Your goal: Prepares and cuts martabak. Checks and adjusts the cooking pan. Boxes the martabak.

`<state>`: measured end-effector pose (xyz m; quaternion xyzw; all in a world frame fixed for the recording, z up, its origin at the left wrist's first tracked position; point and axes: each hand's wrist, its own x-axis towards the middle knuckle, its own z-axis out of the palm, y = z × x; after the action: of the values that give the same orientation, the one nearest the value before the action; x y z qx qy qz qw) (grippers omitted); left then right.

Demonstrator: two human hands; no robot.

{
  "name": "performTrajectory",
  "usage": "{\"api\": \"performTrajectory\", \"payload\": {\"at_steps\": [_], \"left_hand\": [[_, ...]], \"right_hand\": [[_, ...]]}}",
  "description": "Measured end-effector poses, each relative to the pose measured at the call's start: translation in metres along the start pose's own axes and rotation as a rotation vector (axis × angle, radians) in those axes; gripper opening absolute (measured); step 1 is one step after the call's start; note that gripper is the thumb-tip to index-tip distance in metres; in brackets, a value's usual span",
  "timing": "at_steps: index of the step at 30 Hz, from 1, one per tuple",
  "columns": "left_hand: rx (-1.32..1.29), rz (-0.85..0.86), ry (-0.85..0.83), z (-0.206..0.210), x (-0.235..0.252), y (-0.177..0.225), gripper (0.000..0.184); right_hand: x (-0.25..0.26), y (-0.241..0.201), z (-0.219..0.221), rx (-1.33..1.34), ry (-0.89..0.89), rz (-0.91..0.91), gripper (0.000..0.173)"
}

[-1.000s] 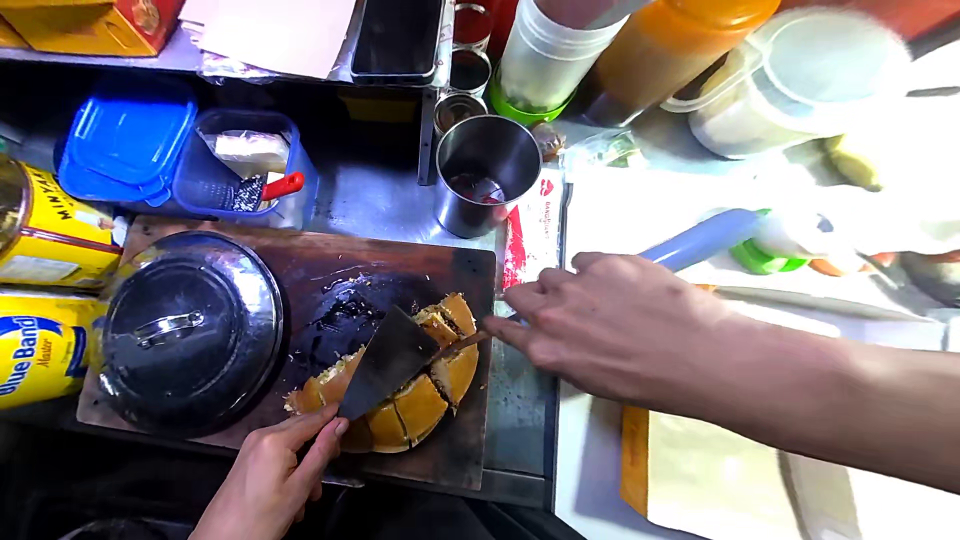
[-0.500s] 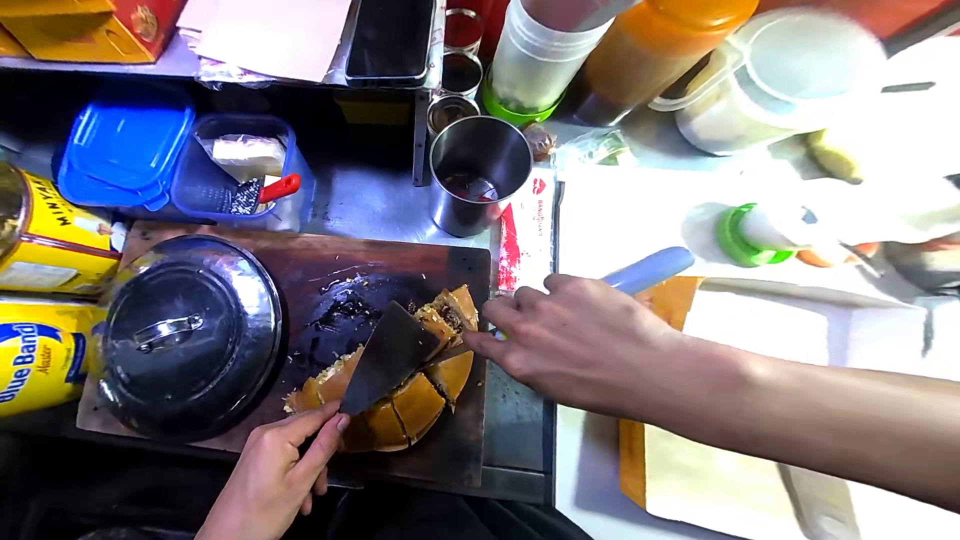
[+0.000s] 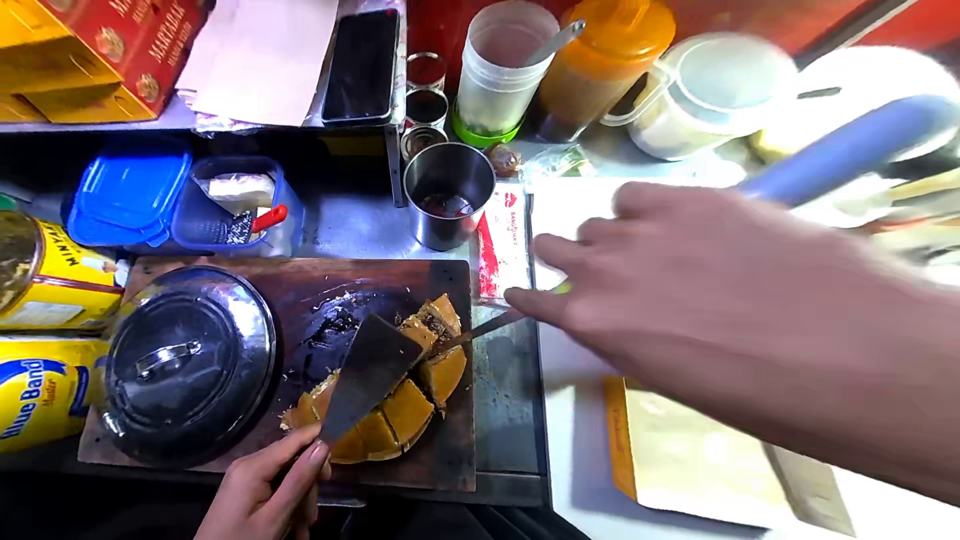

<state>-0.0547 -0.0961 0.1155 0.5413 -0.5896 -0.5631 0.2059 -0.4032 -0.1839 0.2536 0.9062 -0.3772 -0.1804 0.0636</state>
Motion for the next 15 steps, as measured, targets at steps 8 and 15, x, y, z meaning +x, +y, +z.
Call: {"api": "performTrajectory", "payload": {"at_steps": [8,15], "left_hand": [[-0.289,0.428,0.023,0.065,-0.020,0.029,0.033],[-0.214,0.574,0.417,0.161,0.020,0.001,0.047]], "right_hand": [[-0.074,-0.058,0.093,0.905,0.241,0.108,0.052],[0.029,-0.220,0.135,2.052,1.067,0.490,0.022]]}}
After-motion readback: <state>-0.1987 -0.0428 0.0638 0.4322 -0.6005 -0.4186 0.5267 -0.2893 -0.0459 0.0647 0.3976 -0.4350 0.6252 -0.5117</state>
